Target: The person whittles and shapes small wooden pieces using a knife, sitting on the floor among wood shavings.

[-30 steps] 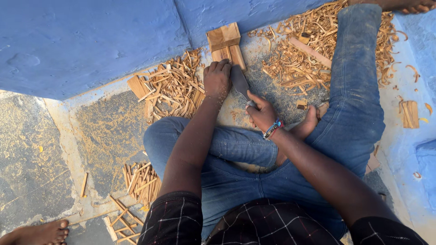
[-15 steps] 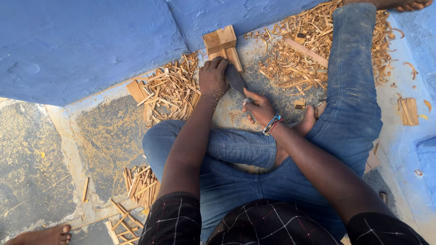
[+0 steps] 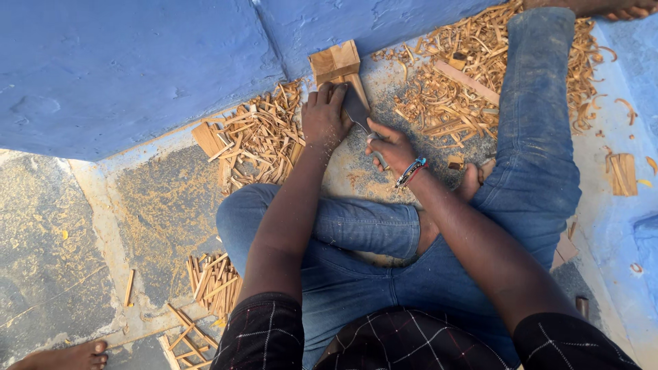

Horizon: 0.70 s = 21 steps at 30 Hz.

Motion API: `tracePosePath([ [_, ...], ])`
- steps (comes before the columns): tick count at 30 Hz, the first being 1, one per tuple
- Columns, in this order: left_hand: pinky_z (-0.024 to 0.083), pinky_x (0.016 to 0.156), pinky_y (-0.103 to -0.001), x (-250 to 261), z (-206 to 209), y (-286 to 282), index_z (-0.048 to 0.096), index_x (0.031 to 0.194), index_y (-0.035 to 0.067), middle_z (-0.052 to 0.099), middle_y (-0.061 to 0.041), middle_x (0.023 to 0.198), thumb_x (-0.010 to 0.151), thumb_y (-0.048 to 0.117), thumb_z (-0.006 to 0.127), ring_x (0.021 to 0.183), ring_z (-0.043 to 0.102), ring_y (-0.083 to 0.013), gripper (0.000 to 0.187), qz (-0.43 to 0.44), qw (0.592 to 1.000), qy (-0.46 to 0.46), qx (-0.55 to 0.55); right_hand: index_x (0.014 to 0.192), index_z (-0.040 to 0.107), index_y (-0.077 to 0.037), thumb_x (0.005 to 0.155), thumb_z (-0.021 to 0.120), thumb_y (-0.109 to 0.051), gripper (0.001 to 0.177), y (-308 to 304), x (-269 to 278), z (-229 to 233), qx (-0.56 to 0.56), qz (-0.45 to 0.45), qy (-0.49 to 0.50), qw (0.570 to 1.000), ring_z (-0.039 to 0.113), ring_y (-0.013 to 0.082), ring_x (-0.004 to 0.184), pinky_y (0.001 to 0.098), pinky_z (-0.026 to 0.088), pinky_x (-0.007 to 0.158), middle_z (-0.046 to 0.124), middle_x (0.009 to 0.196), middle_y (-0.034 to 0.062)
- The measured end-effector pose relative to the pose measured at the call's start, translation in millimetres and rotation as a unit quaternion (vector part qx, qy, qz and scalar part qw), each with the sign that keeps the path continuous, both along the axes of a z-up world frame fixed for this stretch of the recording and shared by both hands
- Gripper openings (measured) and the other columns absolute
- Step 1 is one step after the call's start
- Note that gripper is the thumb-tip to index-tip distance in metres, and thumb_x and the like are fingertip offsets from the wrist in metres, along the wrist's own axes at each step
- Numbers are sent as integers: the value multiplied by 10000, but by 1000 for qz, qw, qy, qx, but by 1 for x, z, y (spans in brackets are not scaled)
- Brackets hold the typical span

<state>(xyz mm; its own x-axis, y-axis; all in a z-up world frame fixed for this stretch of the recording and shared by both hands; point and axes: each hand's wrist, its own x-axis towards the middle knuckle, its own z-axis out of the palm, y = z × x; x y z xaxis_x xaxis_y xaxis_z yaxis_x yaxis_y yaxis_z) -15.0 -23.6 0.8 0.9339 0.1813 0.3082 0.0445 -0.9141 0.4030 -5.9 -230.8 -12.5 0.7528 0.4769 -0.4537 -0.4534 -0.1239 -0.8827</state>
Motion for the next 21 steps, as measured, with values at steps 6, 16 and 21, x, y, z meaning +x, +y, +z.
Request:
tracePosePath([
  [6,465,1038,-490,-3,1,-2,454,1494,99,500,-149,1456,760,297,809,1238,538,-365,839,26,999,3,-24,1550,477,-159,975,620,-77,598,1,-3,2,-2,-10,-43,999,570,78,561,245,480,444,685,871,69],
  [16,497,990,-437,-11,-4,2,728,1157,144,639,-33,1311,838,150,743,1211,592,-295,319,-111,994,-20,-1,1535,493,-116,958,610,-45,593,-26,-22,7,16,-88,-10,996,585,88,556,254,475,436,671,863,70],
  [21,507,960,-434,-12,-12,-2,718,1104,133,677,-26,1265,887,153,706,1125,625,-285,218,-71,996,-57,-1,1529,492,-120,949,608,-42,597,-26,-30,4,-15,-75,-22,997,579,93,542,261,477,430,668,847,63],
])
